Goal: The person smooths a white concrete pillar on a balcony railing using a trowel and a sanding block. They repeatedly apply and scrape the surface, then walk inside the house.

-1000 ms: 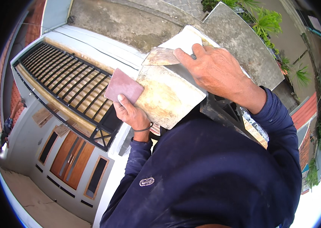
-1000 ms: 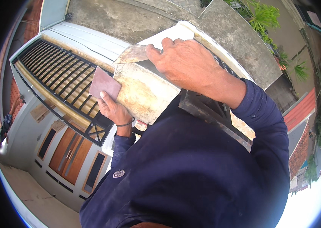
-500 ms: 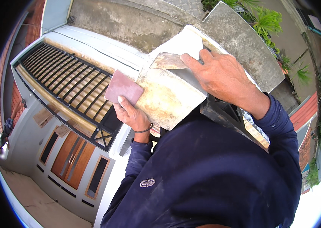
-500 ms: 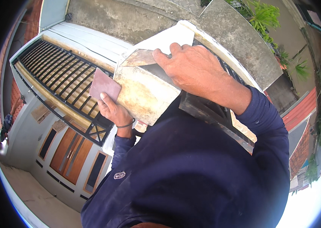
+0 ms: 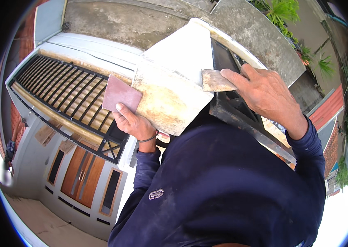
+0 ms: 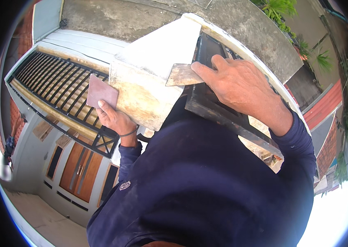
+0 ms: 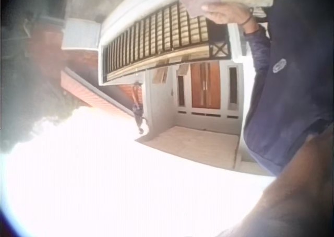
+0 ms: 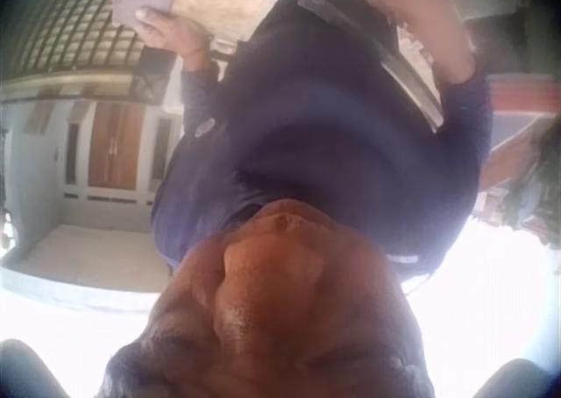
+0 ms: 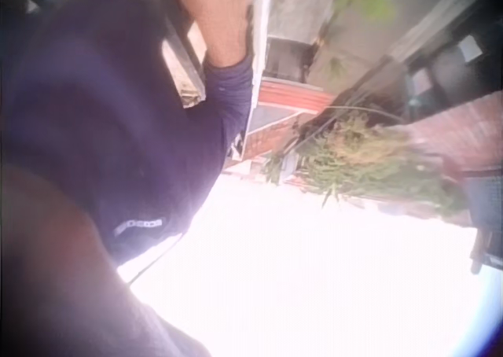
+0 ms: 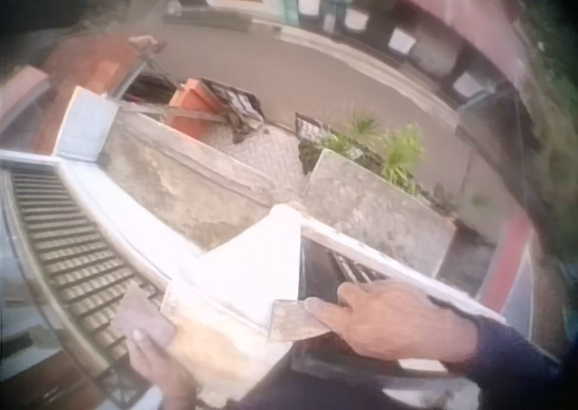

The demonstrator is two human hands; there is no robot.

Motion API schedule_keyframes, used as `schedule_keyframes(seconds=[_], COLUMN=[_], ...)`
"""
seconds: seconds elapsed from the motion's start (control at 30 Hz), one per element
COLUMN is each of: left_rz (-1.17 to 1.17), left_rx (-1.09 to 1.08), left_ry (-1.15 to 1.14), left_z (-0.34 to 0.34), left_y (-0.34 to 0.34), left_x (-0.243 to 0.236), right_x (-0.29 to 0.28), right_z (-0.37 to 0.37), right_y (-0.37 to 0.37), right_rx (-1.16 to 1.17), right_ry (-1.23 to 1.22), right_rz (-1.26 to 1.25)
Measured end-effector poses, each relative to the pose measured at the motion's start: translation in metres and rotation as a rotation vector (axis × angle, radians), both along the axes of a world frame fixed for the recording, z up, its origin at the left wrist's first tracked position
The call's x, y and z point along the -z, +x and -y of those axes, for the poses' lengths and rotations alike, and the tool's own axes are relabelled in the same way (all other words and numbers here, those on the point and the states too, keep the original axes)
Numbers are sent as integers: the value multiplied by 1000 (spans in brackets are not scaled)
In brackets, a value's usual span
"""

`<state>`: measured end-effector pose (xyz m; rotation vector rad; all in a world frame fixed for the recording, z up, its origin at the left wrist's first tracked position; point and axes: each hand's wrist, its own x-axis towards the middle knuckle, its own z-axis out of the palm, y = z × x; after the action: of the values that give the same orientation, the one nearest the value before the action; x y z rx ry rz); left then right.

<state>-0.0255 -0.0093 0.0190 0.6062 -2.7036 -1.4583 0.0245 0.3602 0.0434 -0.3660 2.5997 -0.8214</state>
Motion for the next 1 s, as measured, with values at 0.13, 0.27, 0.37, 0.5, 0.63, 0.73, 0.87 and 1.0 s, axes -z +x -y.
schedule_keyframes(seconds=[0.13, 0.27, 0.37, 0.5, 0.63, 0.73, 0.87, 1.0], left_rz=[-37, -89, -70, -86, -95, -83, -97, -105], left_rx=[-63, -49, -29, -69, -12, -42, -40, -57], left_ry=[116, 38, 5, 69, -18, 13, 9, 37], left_z=[-3, -8, -9, -8, -4, -4, -8, -13], left_y=[0, -3, -3, -1, -1, -2, -2, -4], left_x=[2, 2, 0, 1, 4, 3, 0, 1], right_x=[-17, -15, -16, -22, -25, -23, -17, -13], right_z=[-2, 4, 6, 2, 2, 4, 11, 14], right_y=[24, 17, 12, 14, 17, 18, 18, 13], right_rx=[-30, -33, -76, -130, -99, -78, -55, -30], right_ry=[36, 50, 65, 139, 158, 127, 120, 92], right_rz=[19, -51, -66, 47, -51, -69, -76, -130])
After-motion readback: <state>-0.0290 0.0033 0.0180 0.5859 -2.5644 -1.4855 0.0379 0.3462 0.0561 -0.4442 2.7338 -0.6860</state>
